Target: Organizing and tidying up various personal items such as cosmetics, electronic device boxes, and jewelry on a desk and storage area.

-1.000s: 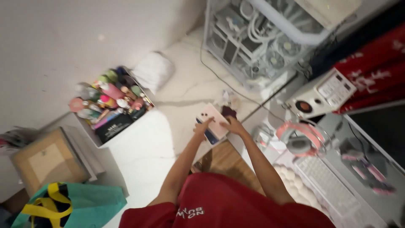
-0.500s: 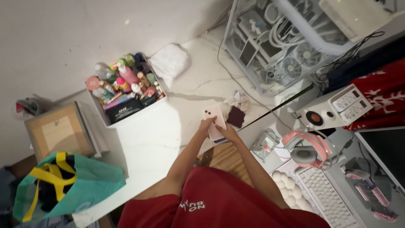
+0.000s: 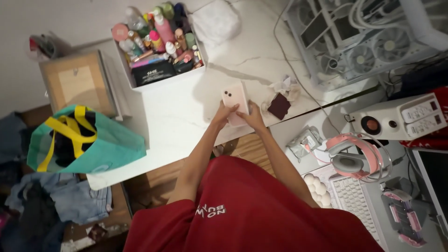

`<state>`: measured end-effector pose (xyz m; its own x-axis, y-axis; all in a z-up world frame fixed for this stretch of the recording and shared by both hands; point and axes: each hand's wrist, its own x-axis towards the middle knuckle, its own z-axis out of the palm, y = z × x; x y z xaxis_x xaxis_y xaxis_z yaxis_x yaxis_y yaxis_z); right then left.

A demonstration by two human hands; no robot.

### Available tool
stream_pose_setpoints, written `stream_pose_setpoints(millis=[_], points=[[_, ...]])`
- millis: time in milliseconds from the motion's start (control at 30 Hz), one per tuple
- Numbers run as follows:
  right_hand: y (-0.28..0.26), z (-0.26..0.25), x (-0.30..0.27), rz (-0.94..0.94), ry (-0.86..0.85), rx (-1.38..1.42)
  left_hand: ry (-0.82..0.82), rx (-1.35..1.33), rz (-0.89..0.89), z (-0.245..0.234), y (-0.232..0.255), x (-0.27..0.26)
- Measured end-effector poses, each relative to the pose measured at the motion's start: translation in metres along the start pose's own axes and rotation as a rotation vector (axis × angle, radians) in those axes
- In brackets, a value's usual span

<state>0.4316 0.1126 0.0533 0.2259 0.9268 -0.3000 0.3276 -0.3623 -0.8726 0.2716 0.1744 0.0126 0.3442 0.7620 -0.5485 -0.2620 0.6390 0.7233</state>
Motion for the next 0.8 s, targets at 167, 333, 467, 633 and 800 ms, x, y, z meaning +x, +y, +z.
stream_pose_setpoints(millis=[167, 333, 467, 633, 800], points=[[-0.037, 0.023, 0.008, -0.111, -0.188, 0.286, 0.058, 0.016, 0.228, -0.027, 0.042, -0.03], [0.032, 0.082, 0.04, -0.249, -0.303, 0.046, 0.07, 0.677, 0.581, -0.061, 0.077, -0.054], [0.007, 0.107, 0.028, -0.403, -0.246, -0.097, 0.139, 0.664, 0.761, -0.085, 0.064, -0.067], [-0.063, 0.114, -0.007, -0.334, -0.193, 0.003, 0.157, 0.557, 0.64, -0.095, 0.053, -0.102], [-0.039, 0.124, 0.007, -0.425, -0.246, 0.022, 0.139, 0.539, 0.628, -0.107, 0.043, -0.093]])
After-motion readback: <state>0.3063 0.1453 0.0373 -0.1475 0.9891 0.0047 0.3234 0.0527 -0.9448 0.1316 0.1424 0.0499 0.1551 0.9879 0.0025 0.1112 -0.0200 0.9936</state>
